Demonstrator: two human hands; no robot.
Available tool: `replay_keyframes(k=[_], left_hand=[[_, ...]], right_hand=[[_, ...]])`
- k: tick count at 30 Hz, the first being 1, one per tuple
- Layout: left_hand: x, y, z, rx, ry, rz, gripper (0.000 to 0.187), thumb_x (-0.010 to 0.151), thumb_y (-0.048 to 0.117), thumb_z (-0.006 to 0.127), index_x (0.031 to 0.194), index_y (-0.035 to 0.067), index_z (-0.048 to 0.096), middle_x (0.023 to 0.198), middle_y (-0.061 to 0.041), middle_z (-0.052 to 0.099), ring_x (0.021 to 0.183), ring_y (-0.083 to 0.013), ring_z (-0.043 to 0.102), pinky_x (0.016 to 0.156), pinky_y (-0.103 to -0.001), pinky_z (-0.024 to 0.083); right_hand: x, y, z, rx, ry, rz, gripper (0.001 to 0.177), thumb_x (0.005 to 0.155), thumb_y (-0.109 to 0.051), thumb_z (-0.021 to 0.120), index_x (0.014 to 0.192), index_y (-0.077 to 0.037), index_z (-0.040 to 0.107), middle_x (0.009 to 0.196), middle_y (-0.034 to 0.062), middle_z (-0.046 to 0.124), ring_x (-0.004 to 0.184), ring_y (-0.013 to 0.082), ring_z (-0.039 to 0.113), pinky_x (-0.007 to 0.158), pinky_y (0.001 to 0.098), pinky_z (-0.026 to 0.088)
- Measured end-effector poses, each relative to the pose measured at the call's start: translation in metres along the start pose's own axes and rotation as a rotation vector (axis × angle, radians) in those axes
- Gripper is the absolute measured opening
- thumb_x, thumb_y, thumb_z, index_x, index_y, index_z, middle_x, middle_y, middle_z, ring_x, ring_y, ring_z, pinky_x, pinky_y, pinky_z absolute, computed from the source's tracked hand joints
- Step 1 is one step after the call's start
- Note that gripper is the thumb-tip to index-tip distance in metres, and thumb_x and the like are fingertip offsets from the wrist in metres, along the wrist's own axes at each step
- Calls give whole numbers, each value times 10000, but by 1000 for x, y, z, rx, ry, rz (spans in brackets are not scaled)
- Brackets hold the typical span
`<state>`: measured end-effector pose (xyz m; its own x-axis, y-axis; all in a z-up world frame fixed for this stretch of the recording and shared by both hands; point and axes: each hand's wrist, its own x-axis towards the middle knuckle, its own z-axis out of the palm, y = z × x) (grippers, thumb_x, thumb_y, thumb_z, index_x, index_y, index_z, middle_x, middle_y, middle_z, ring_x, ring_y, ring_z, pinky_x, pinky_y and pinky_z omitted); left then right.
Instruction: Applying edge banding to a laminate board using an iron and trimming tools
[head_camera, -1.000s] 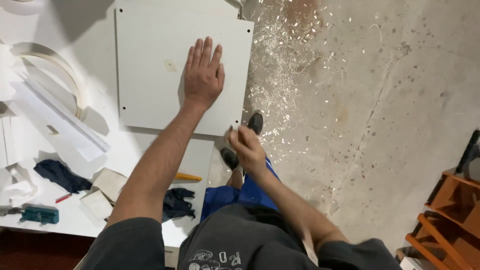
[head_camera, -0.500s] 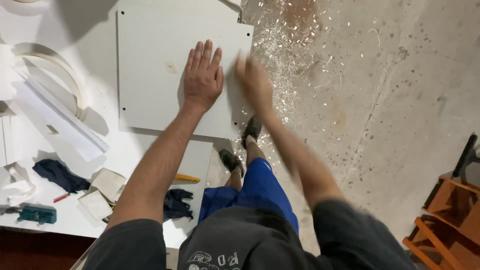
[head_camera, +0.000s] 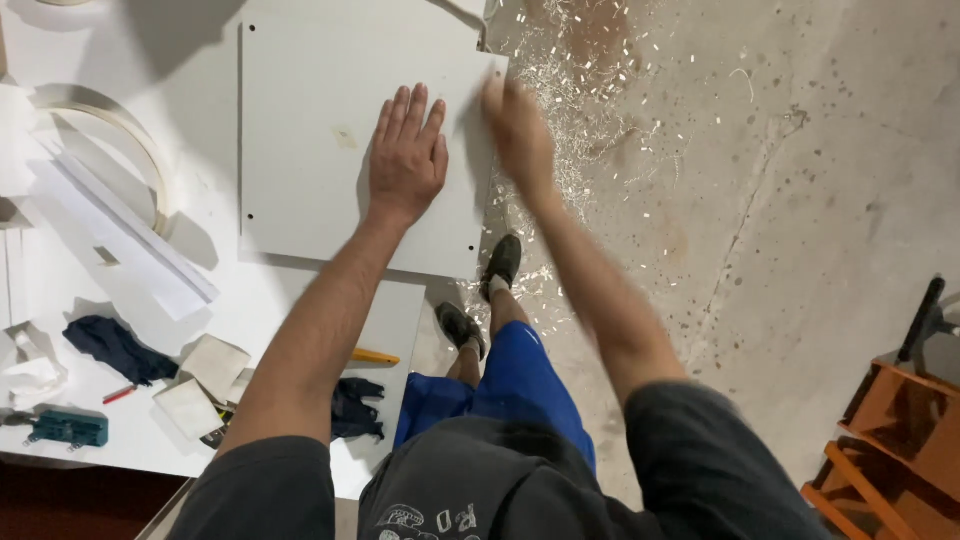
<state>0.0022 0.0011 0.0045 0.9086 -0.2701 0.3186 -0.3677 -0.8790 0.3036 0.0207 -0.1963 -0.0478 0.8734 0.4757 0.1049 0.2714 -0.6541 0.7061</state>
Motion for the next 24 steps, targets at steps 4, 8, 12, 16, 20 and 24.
replay_keyframes(k=[4,8,12,16,20,24], left_hand=[[-6,4,-8,-14,-25,-6,426,1065,175,523,1455,36,625,1536,-209,506,1456,-383,414,1238,-505,286],[-2,3,-4,-23,-47,-15,448,1064,195,502,1462,26,618,1553,-211,477,1467,-379,386,1244,-503,264],[1,3,-5,-18,-61,-21,450,1077,192,488,1475,20,607,1557,-218,473,1471,-379,379,1248,-490,248],[-4,2,-3,-61,-57,-79,428,1092,219,466,1458,47,608,1552,-188,489,1475,-341,394,1253,-469,261],[-7,-10,11,-167,60,-91,388,1066,152,490,1397,8,632,1498,-182,554,1434,-333,472,1234,-471,332],[-6,-12,12,-191,86,-81,399,1076,165,437,1346,-22,663,1454,-217,591,1402,-364,510,1211,-487,357]], right_hand=[[24,32,-38,1794,90,570,325,1082,-325,478,1280,-89,581,1143,81,636,971,203,602,756,285,483],[-164,-44,-119,1977,-230,472,475,1082,-221,416,1502,1,428,1511,211,508,1413,356,467,1214,506,309],[-158,7,-226,2222,-235,329,264,1089,-274,469,1077,-94,661,964,7,687,849,155,635,788,245,564],[-154,-41,-229,1730,427,-129,233,1003,83,652,1212,27,566,1215,252,565,1074,412,608,908,501,525],[-150,-85,-204,1705,325,-249,247,1003,-159,703,1186,-21,613,1280,168,561,1161,369,595,1033,511,527],[-134,-71,-147,1768,389,-190,307,969,-225,749,1206,-36,695,1244,160,710,1218,346,669,1038,473,557]])
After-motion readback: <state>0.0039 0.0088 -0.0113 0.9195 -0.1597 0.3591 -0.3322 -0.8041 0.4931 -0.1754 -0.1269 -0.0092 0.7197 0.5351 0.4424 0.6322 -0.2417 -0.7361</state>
